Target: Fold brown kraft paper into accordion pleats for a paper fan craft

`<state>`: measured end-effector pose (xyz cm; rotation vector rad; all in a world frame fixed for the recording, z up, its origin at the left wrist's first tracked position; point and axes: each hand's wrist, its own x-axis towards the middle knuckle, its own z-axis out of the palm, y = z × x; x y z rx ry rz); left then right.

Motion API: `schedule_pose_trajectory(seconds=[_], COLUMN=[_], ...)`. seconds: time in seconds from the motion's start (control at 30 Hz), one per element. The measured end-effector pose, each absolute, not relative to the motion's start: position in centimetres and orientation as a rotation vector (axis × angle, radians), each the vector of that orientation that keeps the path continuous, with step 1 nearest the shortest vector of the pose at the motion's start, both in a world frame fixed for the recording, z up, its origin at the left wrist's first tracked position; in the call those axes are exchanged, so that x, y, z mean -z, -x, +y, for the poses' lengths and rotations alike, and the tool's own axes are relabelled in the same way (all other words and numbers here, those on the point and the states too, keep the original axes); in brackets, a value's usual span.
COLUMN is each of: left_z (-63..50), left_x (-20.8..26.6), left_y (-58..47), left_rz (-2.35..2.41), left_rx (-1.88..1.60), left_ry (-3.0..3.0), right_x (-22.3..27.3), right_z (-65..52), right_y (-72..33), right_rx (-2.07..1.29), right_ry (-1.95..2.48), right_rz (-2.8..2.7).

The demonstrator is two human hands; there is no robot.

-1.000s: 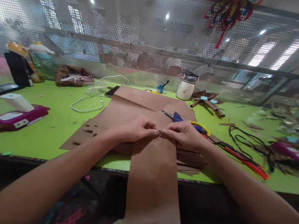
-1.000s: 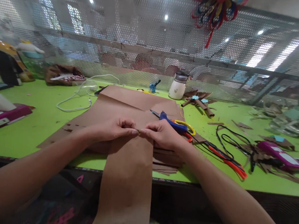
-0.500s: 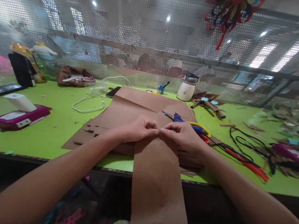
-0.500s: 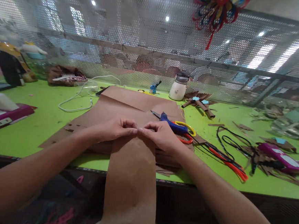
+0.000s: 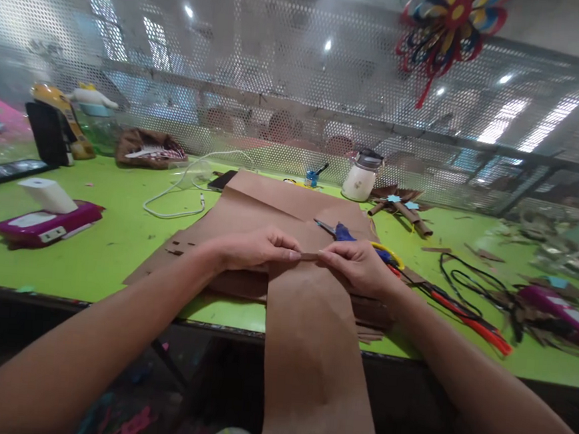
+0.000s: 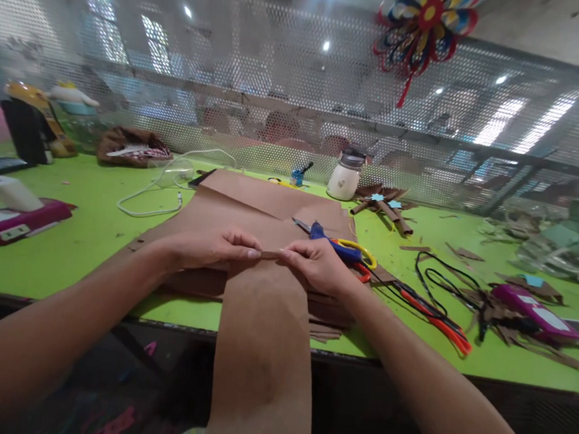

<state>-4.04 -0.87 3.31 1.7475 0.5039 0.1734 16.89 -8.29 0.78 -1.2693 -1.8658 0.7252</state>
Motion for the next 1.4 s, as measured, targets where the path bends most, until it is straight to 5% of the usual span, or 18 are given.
schedule_pose_trajectory(seconds=[0.97, 1.2, 1.4], left_z=[0.5, 0.5, 0.9], left_x=[-3.0, -3.2, -3.3], left_y=[4.6, 4.8, 5.1], left_rz=[0.504, 0.444, 0.426], left_rx=[-0.196, -0.198, -0.199], left_ry=[-1.605, -1.606, -1.634], right_x=[-1.1, -1.3, -1.0], right_z=[-7.3, -7.3, -7.2], right_y=[-19.6, -19.5, -19.3], right_rx=[-1.158, -0.898, -0.997], right_ry=[1.128, 1.182, 1.154], right_rz=[-1.668, -1.809, -1.749])
